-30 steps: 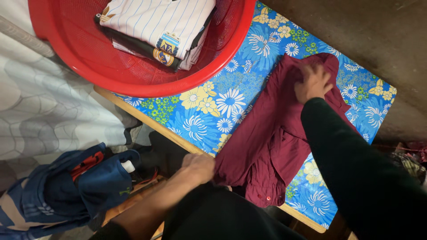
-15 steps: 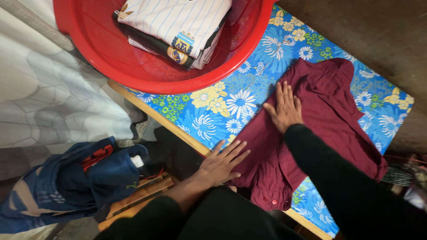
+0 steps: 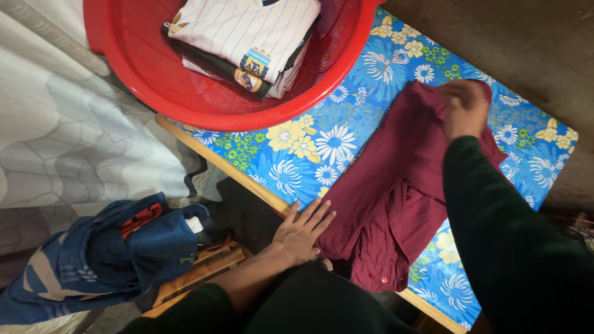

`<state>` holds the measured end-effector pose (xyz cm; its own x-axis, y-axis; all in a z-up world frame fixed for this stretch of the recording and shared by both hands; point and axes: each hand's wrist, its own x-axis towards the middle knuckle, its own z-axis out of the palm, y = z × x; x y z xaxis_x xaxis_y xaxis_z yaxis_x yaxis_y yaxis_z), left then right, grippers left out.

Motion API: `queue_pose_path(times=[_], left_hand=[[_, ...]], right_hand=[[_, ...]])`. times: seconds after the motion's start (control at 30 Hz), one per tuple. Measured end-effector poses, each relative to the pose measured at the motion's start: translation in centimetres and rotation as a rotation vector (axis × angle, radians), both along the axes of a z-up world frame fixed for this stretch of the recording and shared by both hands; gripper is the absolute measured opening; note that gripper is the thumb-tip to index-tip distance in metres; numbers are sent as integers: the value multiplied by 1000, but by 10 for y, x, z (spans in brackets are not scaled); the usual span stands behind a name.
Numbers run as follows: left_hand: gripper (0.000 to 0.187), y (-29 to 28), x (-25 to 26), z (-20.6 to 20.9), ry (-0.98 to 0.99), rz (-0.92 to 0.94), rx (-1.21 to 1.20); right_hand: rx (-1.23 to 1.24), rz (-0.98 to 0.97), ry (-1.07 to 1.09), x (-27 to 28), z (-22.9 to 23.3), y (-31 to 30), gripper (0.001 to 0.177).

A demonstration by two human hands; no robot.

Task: The person folds a maroon long-sleeved shirt on a floral-patterned table, smoothing the fabric and folding the sleeves and body before placing it into a red laundry basket. The person then folds a blue sports jersey with the name 'RAKIB' and number '18' on the back, folding the sleeves and body before placing it in the basket.

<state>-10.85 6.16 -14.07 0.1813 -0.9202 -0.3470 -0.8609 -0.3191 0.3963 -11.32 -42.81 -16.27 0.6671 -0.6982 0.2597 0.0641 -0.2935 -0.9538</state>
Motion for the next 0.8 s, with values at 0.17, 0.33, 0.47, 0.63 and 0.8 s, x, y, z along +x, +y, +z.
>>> queue_pose_path(times=[0.17, 0.33, 0.47, 0.63, 0.8], left_hand=[[81, -21, -7, 23, 53, 78, -9], [61, -46, -17, 31, 10, 10, -254], [63, -64, -35, 32, 53, -228, -258], [63, -65, -44, 24, 65, -252, -137], [64, -64, -53, 21, 83, -164, -130]], right_hand=[[-411, -338, 585, -123, -8, -20, 39], [-535, -345, 911, -195, -8, -26, 47], [-168, -201, 828, -193, -3, -38, 72], [-148, -352, 1486, -207, 21, -21, 91], [-161, -296, 1540, -279, 17, -24, 86]])
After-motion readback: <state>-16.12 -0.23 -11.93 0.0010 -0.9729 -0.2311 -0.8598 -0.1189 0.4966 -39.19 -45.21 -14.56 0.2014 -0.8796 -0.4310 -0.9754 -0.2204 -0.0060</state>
